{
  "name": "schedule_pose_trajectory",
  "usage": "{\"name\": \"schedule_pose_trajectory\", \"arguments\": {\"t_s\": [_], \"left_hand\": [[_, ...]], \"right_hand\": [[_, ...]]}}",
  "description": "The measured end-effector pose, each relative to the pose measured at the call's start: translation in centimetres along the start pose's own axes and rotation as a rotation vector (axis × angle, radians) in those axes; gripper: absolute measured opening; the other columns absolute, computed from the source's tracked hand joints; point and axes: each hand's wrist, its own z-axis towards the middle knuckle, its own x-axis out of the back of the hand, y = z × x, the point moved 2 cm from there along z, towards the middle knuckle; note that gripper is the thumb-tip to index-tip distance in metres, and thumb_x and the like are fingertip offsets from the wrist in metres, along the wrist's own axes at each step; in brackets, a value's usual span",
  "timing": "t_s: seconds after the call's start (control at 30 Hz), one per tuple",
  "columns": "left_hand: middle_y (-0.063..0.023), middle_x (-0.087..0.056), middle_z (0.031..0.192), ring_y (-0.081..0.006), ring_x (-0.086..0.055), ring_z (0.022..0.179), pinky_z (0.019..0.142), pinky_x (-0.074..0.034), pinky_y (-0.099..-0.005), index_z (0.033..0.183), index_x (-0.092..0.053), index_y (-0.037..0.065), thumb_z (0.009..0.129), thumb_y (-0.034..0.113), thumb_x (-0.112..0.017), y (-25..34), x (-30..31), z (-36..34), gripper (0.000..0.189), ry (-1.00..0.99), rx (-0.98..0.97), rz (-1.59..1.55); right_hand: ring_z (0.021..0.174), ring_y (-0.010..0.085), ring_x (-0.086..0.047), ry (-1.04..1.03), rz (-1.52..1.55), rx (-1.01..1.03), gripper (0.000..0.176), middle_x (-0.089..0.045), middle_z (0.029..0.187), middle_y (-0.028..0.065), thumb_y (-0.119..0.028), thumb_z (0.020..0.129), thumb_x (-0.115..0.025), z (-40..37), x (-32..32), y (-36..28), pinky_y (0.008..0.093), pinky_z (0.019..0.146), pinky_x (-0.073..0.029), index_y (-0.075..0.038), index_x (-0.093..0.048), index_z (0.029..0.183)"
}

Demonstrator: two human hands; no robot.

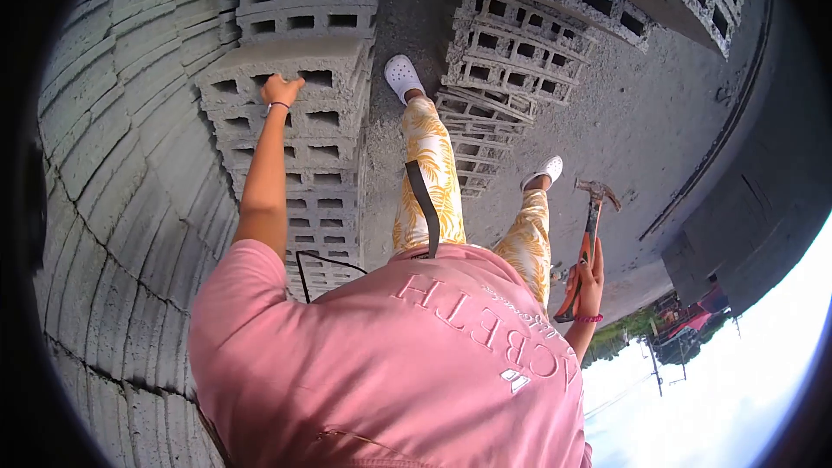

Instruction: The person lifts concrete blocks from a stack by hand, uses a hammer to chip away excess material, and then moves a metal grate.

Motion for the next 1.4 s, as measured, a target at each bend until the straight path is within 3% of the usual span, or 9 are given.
{"name": "schedule_pose_trajectory", "arguments": {"t_s": [0.17,0.63,0.83,0.97,1.07,1.17,1.27,1.3,1.4], "left_hand": [[-0.0186,-0.061,0.075,-0.0315,-0.059,0.074,0.078,-0.039,-0.0355,0.072,-0.060,-0.001,0.050,0.040,-0.069,0.3,-0.3,0.5,0.048,-0.051,0.052,0.023],[-0.0213,-0.060,0.076,-0.0345,-0.058,0.075,0.077,-0.040,-0.0387,0.072,-0.059,-0.001,0.049,0.040,-0.069,1.9,-1.8,-0.7,0.048,0.017,0.059,0.065],[-0.0209,-0.060,0.085,-0.0317,-0.055,0.087,0.081,-0.037,-0.0375,0.089,-0.054,-0.004,0.055,0.042,-0.066,2.2,-2.4,-1.5,0.059,0.063,0.019,0.113],[-0.0214,-0.055,0.100,-0.0299,-0.046,0.104,0.093,-0.023,-0.0340,0.102,-0.043,-0.011,0.064,0.042,-0.059,2.2,-2.1,-1.2,0.067,-0.142,0.009,0.245],[-0.0136,-0.053,0.110,-0.0280,-0.047,0.105,0.093,-0.024,-0.0367,0.112,-0.046,0.001,0.067,0.047,-0.052,4.6,0.3,-1.5,0.064,-0.327,0.125,0.480],[-0.0214,-0.052,0.108,-0.0324,-0.049,0.102,0.087,-0.035,-0.0388,0.101,-0.056,0.000,0.063,0.049,-0.052,3.6,1.5,0.0,0.062,-0.320,0.138,0.262],[-0.0215,-0.055,0.101,-0.0328,-0.051,0.099,0.083,-0.039,-0.0364,0.092,-0.059,-0.003,0.064,0.047,-0.051,2.5,3.9,-3.4,0.058,-0.048,0.188,0.073],[-0.0167,-0.054,0.107,-0.0313,-0.052,0.099,0.082,-0.039,-0.0389,0.099,-0.058,0.005,0.067,0.043,-0.053,1.9,4.0,-4.7,0.050,-0.059,0.237,0.125],[-0.0151,-0.061,0.089,-0.0286,-0.057,0.088,0.077,-0.042,-0.0357,0.079,-0.064,0.006,0.065,0.038,-0.053,-1.2,2.6,-10.1,0.037,-0.040,0.238,0.057]], "right_hand": [[0.040,0.0082,-0.044,0.054,0.093,-0.111,0.052,-0.048,0.058,0.0030,-0.008,0.083,-0.042,-0.2,-0.6,2.0,0.0202,0.036,-0.039,-0.013,-0.022,0.131],[0.039,0.0084,-0.042,-0.130,0.099,-0.244,0.052,-0.046,0.057,0.0032,-0.004,0.082,-0.035,0.6,-5.2,5.7,0.0196,0.037,-0.038,-0.013,-0.022,0.132],[0.039,0.0088,-0.042,-0.131,0.173,-0.225,0.053,-0.046,0.055,0.0030,-0.007,0.082,-0.041,0.9,-4.9,6.9,0.0207,0.036,-0.037,-0.010,-0.021,0.132],[0.039,0.0089,-0.042,-0.131,0.165,-0.234,0.054,-0.046,0.055,0.0029,-0.008,0.082,-0.043,2.0,-4.6,8.0,0.0210,0.036,-0.037,-0.013,-0.022,0.131],[0.040,0.0093,-0.043,-0.180,0.099,-0.237,0.055,-0.047,0.057,0.0034,-0.009,0.081,-0.044,3.6,-3.6,8.1,0.0215,0.036,-0.038,-0.013,-0.023,0.131],[0.041,0.0098,-0.044,-0.265,0.052,-0.200,0.054,-0.049,0.061,0.0041,-0.007,0.081,-0.045,6.2,-2.4,9.7,0.0221,0.036,-0.037,-0.011,-0.024,0.131],[0.041,0.0106,-0.045,-0.361,-0.071,-0.137,0.055,-0.048,0.061,0.0038,-0.006,0.079,-0.045,9.6,-1.1,10.3,0.0226,0.037,-0.038,-0.011,-0.024,0.130],[0.041,0.0108,-0.044,-0.397,-0.112,-0.106,0.056,-0.048,0.060,0.0039,-0.005,0.079,-0.046,10.9,-0.6,10.2,0.0229,0.037,-0.038,-0.010,-0.024,0.130],[0.040,0.0115,-0.044,-0.510,-0.240,-0.008,0.059,-0.047,0.058,0.0041,-0.004,0.076,-0.048,15.0,1.8,9.5,0.0239,0.037,-0.038,-0.006,-0.024,0.130]]}}
